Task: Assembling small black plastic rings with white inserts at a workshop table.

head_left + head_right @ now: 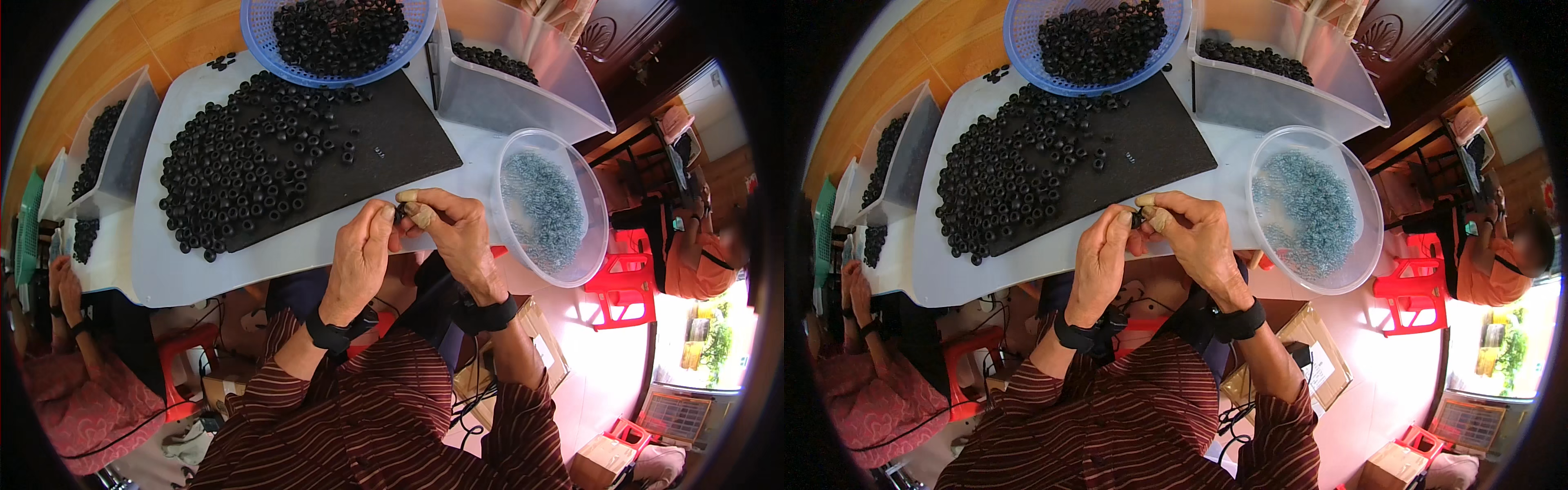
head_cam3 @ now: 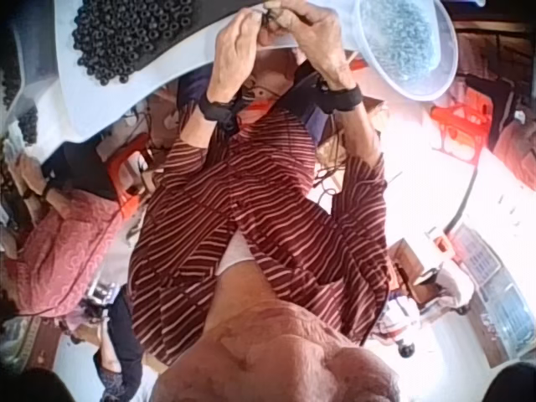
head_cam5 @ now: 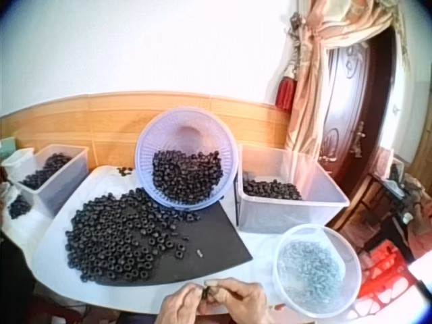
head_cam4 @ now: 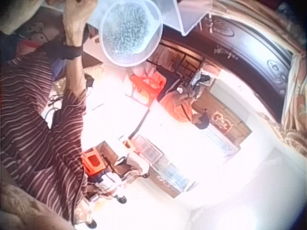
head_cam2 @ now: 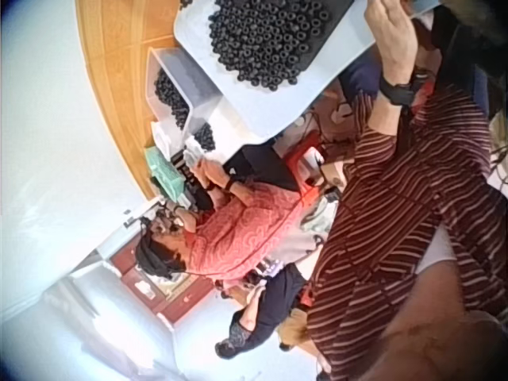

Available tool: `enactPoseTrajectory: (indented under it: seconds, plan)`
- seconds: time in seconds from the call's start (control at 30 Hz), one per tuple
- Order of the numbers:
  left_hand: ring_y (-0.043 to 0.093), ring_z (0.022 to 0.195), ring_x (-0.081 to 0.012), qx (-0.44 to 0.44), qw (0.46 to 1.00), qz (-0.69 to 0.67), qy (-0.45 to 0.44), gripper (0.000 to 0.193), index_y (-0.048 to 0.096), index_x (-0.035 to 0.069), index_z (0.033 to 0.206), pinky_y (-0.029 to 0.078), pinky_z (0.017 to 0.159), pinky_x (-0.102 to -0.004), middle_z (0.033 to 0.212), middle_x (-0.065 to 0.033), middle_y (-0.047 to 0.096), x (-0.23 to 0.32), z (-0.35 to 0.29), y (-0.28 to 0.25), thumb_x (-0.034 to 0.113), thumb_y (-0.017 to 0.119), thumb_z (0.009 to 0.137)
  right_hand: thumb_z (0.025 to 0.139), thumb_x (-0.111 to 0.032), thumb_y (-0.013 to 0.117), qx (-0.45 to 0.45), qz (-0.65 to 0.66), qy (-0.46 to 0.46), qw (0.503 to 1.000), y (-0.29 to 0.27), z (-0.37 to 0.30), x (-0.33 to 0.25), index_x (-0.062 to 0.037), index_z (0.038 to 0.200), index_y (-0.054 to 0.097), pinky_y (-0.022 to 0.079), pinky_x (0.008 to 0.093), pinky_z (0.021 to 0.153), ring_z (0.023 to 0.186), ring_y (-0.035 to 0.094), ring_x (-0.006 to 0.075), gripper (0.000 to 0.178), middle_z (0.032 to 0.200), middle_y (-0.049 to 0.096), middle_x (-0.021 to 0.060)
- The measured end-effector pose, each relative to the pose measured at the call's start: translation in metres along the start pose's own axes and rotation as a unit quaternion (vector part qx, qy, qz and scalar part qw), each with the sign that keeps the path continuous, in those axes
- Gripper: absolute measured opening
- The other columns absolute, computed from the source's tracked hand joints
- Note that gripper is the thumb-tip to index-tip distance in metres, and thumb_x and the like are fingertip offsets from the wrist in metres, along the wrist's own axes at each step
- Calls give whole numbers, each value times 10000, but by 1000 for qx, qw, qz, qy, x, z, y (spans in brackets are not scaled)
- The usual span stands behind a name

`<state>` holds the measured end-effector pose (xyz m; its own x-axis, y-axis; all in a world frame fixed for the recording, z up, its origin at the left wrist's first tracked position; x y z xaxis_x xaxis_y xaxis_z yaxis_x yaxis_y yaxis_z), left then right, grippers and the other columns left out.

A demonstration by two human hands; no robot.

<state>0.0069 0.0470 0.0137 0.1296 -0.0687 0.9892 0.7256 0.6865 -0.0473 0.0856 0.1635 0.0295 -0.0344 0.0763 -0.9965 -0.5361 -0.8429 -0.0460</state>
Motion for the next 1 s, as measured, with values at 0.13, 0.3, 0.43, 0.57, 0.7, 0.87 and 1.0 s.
enactPoseTrajectory:
  seconds: [0.13, 0.3, 0.43, 0.57, 0.7, 0.87, 1.0]
  plan:
    - [471, 588, -83, -3, 1000, -26, 12, 342, 560, -6, 904, 406, 555, -248, 636, -17, 528, 2, 1, 0, 279, 413, 1024, 899, 3, 572, 20, -1, -25, 1000, 2, -3, 1, 58, 1032, 657, 516, 242, 702, 746, 625, 97, 167, 807, 670, 63]
    - [475, 596, -82, -3, 999, -49, 13, 338, 564, -7, 916, 408, 563, -240, 644, -21, 534, -3, 1, 0, 276, 414, 1025, 881, 26, 583, 55, 24, -32, 998, 5, -4, 1, 53, 1031, 653, 511, 239, 716, 779, 628, 96, 167, 850, 671, 66]
    - [471, 589, -85, 9, 999, -32, 18, 328, 566, -8, 920, 405, 555, -245, 640, -22, 532, -2, 1, 0, 266, 420, 1023, 870, 30, 596, 56, -9, -26, 998, 8, -6, -1, 47, 1031, 655, 501, 232, 714, 774, 616, 92, 172, 853, 668, 55]
    - [463, 586, -82, 13, 1000, -18, 17, 316, 570, -10, 919, 402, 549, -249, 638, -22, 527, 2, 0, 1, 255, 433, 1020, 854, 31, 610, 83, -49, -49, 994, 12, -10, 2, 34, 1046, 657, 488, 239, 706, 771, 588, 95, 198, 888, 648, 63]
    - [470, 605, -75, 37, 999, 8, 18, 295, 583, -20, 933, 405, 554, -246, 666, -22, 551, 3, -1, 0, 237, 460, 1012, 810, 39, 620, 81, -111, -129, 982, 15, -15, -6, 17, 1074, 653, 487, 257, 713, 759, 589, 137, 267, 927, 627, 93]
    - [496, 644, -73, 40, 999, -27, 22, 284, 590, -29, 946, 422, 578, -237, 712, -28, 588, 3, 0, 0, 225, 477, 1005, 742, 45, 636, 85, -149, -146, 974, 17, -16, -6, 6, 1099, 641, 501, 277, 716, 742, 602, 176, 359, 959, 624, 101]
    - [365, 630, -41, 45, 998, -42, 10, 298, 602, -14, 953, 315, 531, -221, 683, 47, 453, -1, 1, 2, 254, 481, 1003, 715, 57, 656, 130, -209, -169, 954, 24, -20, -9, -3, 1084, 646, 513, 277, 694, 736, 617, 176, 374, 974, 627, 98]
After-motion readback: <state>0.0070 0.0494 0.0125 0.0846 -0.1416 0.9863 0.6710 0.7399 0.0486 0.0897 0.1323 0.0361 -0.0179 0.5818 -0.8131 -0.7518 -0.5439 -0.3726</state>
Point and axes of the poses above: each hand's wrist, its own z-axis towards the middle knuckle, its own y-axis out of the palm, x = y × z, the point moved 4 cm from there along z, towards the middle knuckle
